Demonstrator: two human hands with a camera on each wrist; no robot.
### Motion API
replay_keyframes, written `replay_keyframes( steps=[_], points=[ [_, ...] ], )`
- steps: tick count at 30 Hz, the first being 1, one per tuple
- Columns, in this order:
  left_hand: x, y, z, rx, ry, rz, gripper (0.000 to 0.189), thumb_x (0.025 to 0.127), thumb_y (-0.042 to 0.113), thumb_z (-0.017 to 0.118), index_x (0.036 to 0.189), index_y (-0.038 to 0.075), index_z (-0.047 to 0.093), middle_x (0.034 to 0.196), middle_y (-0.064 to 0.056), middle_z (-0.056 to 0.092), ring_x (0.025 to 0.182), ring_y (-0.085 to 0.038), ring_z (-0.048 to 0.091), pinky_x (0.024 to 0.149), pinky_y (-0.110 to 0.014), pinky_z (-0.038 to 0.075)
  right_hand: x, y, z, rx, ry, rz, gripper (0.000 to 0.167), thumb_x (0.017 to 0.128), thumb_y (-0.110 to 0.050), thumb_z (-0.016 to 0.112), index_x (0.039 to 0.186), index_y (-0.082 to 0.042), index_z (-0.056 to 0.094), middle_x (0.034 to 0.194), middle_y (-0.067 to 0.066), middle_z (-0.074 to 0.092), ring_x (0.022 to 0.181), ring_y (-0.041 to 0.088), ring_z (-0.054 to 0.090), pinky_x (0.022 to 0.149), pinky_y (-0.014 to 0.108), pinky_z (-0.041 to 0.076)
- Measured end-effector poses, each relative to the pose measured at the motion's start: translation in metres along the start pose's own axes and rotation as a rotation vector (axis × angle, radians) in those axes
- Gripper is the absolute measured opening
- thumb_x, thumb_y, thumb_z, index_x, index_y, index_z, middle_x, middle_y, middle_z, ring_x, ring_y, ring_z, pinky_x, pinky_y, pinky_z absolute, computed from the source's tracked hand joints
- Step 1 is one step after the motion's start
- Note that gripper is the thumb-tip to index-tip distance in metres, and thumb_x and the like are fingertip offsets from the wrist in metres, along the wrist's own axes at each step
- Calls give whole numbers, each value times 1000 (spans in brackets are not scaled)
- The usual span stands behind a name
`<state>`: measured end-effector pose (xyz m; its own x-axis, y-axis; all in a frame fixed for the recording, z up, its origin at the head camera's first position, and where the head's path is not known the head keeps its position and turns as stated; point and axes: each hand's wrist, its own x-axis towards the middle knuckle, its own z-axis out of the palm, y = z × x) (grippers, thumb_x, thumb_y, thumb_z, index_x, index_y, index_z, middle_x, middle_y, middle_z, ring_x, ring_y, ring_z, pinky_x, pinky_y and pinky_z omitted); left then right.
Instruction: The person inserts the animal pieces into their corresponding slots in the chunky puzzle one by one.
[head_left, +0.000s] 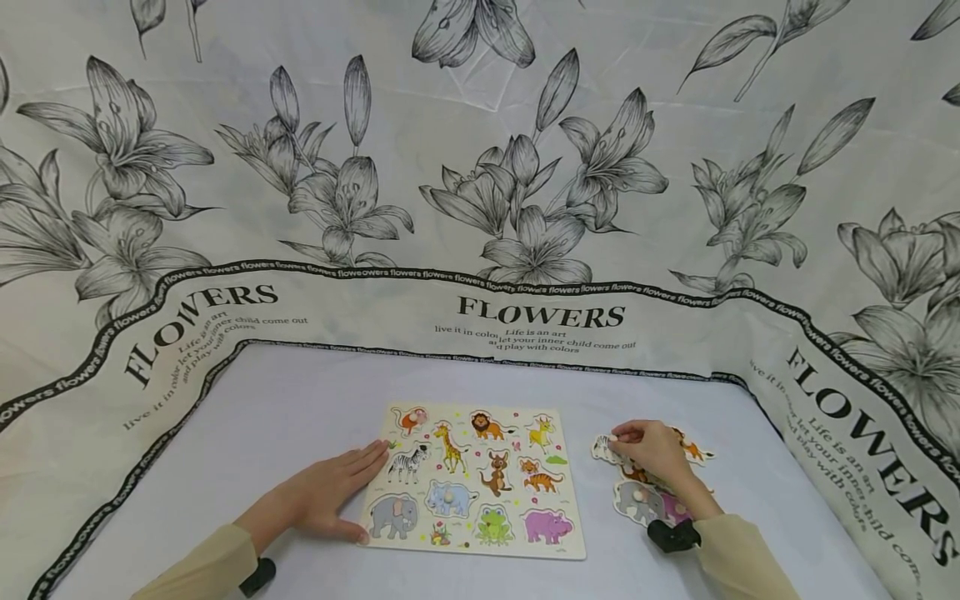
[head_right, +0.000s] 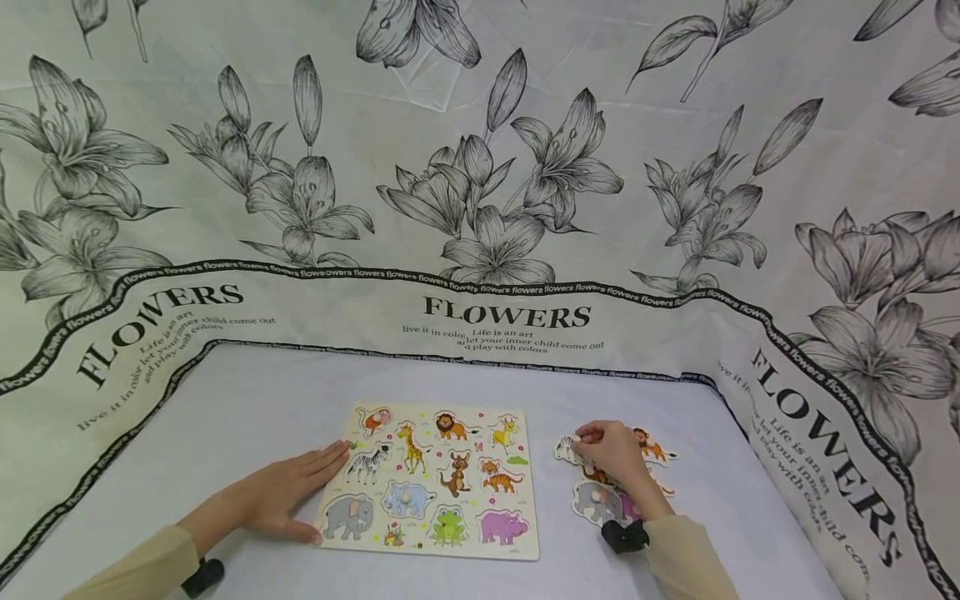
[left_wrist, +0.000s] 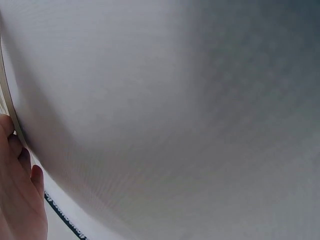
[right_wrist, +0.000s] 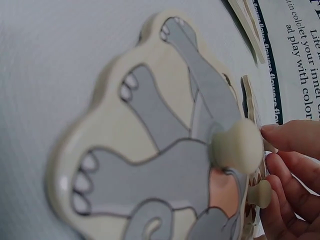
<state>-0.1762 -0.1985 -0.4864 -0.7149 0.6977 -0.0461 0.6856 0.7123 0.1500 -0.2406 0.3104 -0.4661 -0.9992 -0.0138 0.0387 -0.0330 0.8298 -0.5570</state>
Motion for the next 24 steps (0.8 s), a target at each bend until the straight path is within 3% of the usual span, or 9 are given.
replay_keyframes(
  steps=[16,24],
  points=[
    [-1,-1,1,-13,-10,-15,107,77,76,51,151,4,25,160,-12,22,146,-29,26,115,-43,35,3,-3,1,-29,8,1,21,82,-18,73,94,-1,73,75,3,70,60,11,53,53,22,42],
    [0,1,-2,-12,-14,-12,106,78,75,51,151,3,26,159,-13,23,145,-30,28,114,-44,36,6,-8,-1,-13,31,-5,21,82,-19,73,94,-1,73,75,4,70,55,11,53,46,23,42]
  ],
)
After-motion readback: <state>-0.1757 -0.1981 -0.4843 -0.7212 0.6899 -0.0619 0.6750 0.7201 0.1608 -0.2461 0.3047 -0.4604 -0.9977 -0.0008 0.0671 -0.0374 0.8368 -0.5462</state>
